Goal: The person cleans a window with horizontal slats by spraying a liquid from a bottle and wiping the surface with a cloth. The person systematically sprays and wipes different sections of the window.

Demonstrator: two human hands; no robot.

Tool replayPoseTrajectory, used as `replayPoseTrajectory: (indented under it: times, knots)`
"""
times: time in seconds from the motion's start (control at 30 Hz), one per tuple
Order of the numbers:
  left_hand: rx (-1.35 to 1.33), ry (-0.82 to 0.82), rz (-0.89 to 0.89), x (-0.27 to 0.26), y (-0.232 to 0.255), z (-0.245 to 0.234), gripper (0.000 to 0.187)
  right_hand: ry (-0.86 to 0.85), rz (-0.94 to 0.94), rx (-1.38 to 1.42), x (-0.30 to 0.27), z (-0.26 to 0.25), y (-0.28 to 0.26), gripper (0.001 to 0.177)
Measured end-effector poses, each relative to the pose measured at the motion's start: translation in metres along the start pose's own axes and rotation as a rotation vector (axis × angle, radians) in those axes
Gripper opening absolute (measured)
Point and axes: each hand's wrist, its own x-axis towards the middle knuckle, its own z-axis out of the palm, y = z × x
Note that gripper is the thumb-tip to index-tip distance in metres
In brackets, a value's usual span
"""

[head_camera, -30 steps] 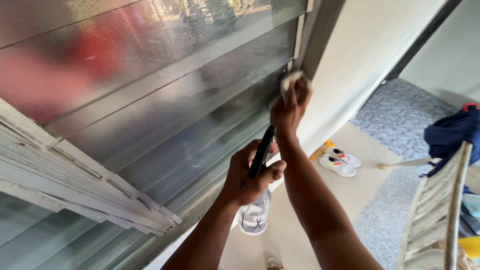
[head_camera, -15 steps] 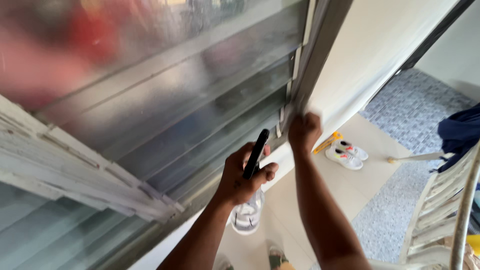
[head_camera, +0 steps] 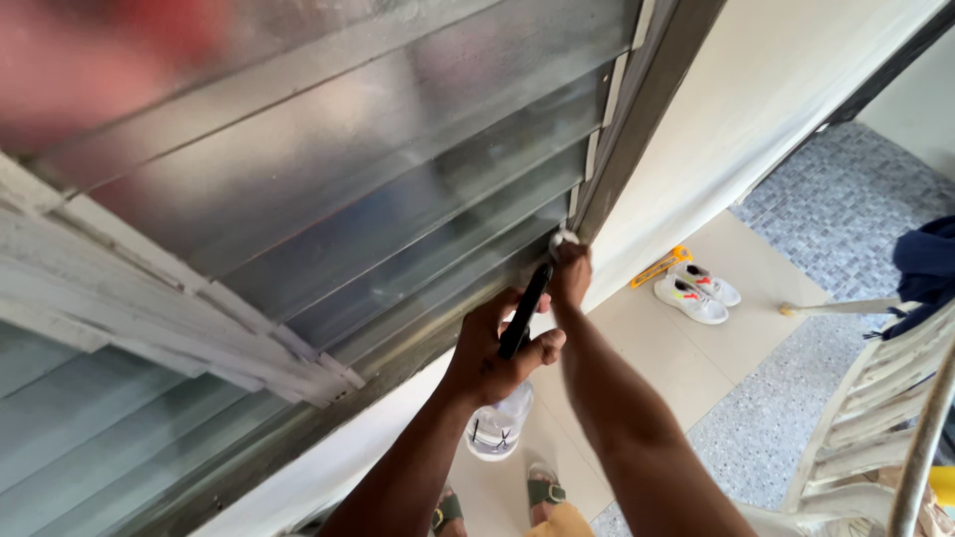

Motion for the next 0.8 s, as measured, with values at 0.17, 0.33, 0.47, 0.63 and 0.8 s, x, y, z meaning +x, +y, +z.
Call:
replayPoseTrajectory:
  times: [0.17,0.33,0.47,0.63,0.8]
  knots:
    - [0.05,0.05,-0.021,-0.013,-0.01,-0.003,0.03,-0.199,0.607,0.166,0.028,-0.069,-0.03,0.011]
    - [-0.032,0.103,-0.068,-0.021,-0.021,-0.003,0.029,0.148,0.1,0.443,0.025,-0.029,-0.037,0.015]
    - [-0.149,0.119,-0.026,-0.026,-0.023,-0.002,0.031,0.074,0.03,0.568,-0.045,0.011,-0.068,0.037]
    - [-0.033,0.156,-0.009,-0.036,-0.017,0.001,0.032,-0.217,-0.07,0.598,-0.076,-0.027,-0.082,0.037]
    - [-0.024,0.242,-0.018,-0.055,-0.017,0.009,0.03,0.089,-0.162,0.244,0.004,-0.016,-0.079,0.028]
